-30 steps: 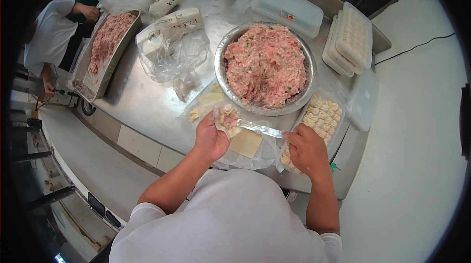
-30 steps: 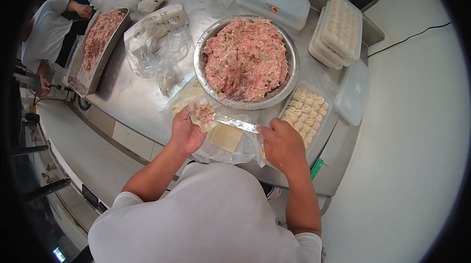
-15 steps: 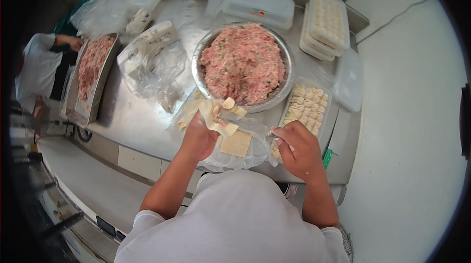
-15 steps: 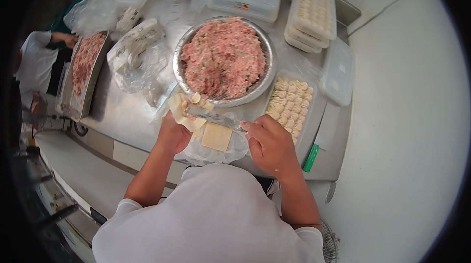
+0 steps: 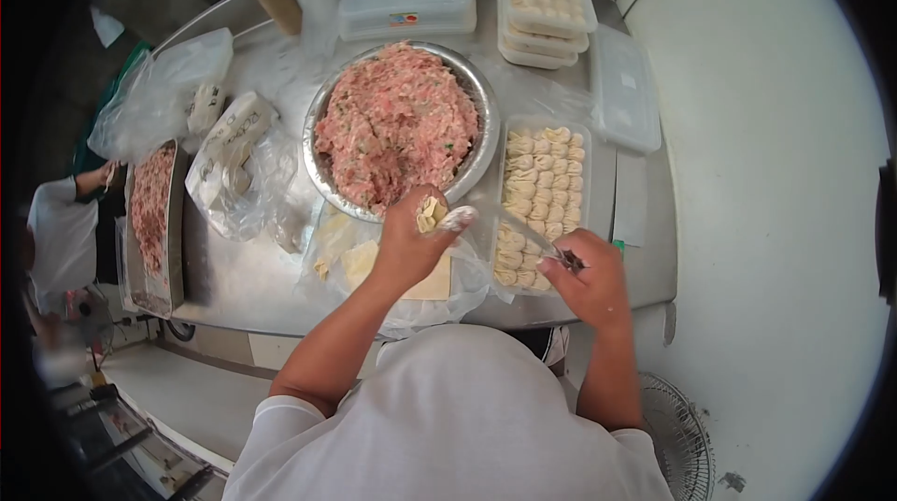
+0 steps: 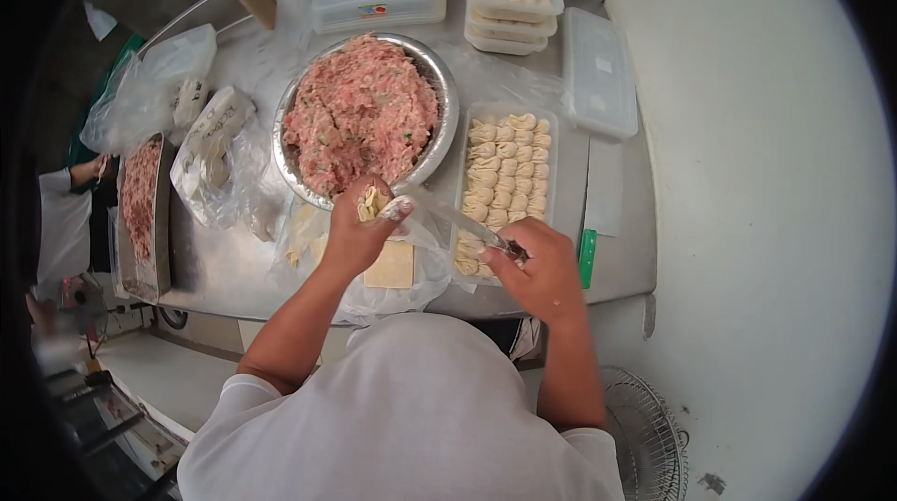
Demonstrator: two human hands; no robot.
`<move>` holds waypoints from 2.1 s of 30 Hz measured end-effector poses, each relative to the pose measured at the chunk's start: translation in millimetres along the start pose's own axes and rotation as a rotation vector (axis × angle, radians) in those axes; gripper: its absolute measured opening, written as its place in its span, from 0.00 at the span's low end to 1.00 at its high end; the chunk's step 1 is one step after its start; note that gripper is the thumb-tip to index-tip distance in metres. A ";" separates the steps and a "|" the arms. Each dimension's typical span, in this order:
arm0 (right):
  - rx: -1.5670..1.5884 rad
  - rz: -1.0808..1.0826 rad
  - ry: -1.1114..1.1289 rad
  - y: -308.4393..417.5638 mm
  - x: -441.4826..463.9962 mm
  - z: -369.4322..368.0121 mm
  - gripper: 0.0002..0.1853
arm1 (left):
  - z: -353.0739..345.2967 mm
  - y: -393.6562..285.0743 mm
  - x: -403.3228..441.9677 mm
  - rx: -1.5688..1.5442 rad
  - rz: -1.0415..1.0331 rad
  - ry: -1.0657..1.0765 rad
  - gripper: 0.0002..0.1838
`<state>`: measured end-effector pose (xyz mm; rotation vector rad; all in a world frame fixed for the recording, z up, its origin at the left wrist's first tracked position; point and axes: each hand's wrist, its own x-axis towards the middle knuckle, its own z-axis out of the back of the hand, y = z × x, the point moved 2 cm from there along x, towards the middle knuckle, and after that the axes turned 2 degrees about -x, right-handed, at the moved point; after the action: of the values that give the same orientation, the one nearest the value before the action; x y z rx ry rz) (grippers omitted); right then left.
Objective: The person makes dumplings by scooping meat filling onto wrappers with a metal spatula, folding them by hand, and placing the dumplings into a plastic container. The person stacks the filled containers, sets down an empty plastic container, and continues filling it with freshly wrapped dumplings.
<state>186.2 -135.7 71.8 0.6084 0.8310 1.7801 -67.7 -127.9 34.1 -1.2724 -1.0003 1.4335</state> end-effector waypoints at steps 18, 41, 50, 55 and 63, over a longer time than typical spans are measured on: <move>1.103 -0.488 -0.209 -73.6 -3.8 -34.5 0.18 | -92.0 -16.3 83.8 0.510 -0.891 0.727 0.23; 0.481 -0.473 -0.351 -101.8 -34.8 -30.0 0.14 | -130.1 -12.3 199.1 1.192 -0.467 0.369 0.15; -0.202 0.049 -0.176 -29.0 22.7 5.7 0.17 | -53.0 8.0 51.8 0.674 -0.699 0.211 0.23; -0.593 0.303 0.057 15.4 87.5 -18.2 0.15 | 4.7 74.9 -40.8 0.599 -0.468 0.364 0.25; -0.802 0.654 0.370 29.8 153.0 -97.0 0.10 | 16.2 135.5 -64.7 0.583 -0.358 0.187 0.18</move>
<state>45.8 -22.9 36.4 -0.0099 0.0671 2.6446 -99.7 -221.1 -80.3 -0.7376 -0.5805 1.1789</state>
